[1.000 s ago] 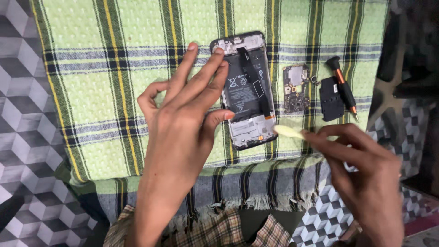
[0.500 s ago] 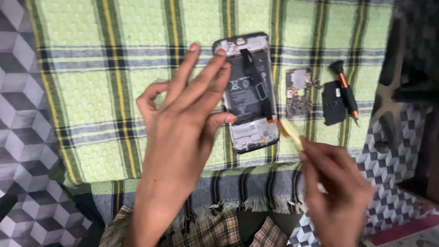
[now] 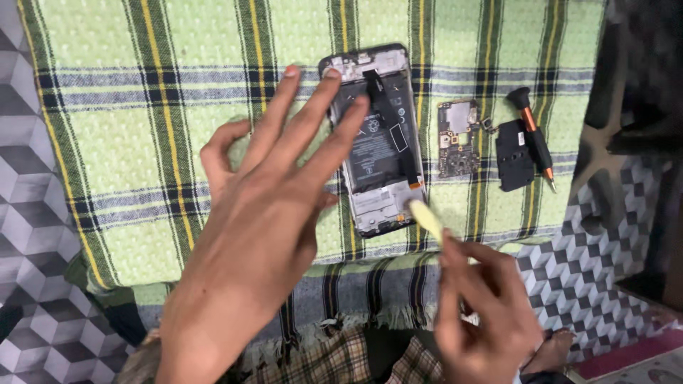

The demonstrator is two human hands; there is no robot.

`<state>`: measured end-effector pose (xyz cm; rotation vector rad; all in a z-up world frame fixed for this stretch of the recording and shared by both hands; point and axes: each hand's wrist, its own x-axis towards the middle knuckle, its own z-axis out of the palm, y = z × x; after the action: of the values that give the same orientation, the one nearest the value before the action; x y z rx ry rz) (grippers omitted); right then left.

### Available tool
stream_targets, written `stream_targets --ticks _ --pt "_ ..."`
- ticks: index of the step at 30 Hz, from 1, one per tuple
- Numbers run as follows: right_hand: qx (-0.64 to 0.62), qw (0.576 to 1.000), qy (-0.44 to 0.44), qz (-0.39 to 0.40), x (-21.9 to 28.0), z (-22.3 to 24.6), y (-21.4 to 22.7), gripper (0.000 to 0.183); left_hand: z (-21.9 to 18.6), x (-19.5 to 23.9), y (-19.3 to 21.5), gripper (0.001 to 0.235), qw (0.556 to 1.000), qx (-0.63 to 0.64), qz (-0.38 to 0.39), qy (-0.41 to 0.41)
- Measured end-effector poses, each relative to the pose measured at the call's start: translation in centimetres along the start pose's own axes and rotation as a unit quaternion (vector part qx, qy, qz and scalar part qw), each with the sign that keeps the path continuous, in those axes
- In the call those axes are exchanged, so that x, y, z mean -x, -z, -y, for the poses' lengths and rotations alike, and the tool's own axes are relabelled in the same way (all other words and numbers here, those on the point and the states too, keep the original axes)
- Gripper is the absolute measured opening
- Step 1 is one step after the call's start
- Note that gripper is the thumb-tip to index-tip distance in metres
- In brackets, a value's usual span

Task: The person uses a toothbrush to clean the internal components of a disassembled smartphone, including the battery, motherboard, and camera module. The person brushes each part individually and places them back on the table.

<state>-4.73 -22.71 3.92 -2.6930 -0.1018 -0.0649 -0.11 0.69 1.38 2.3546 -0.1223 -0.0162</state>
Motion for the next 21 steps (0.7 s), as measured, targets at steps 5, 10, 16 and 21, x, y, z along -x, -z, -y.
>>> stream_targets --ticks 5,10,16,21 --pt "0.031 0.995 0.054 0.077 1.8 1.2 -1.0 0.032 -1.2 -3.8 1.5 0.09 0.988 -0.026 0.05 -0.143" --pt "-0.001 0.995 0.044 0.089 1.2 -0.5 1.1 0.023 -1.3 -7.0 2.5 0.05 0.943 -0.093 0.284 -0.145" --pt "0.008 0.993 -0.103 0.062 -2.7 -2.3 4.3 0.021 -0.2 -5.6 3.0 0.031 0.954 -0.185 0.108 -0.209" --pt "-0.055 0.981 -0.184 -0.023 -4.6 -2.2 4.3 0.023 -2.3 -4.7 1.6 0.057 0.985 -0.12 0.022 -0.121"
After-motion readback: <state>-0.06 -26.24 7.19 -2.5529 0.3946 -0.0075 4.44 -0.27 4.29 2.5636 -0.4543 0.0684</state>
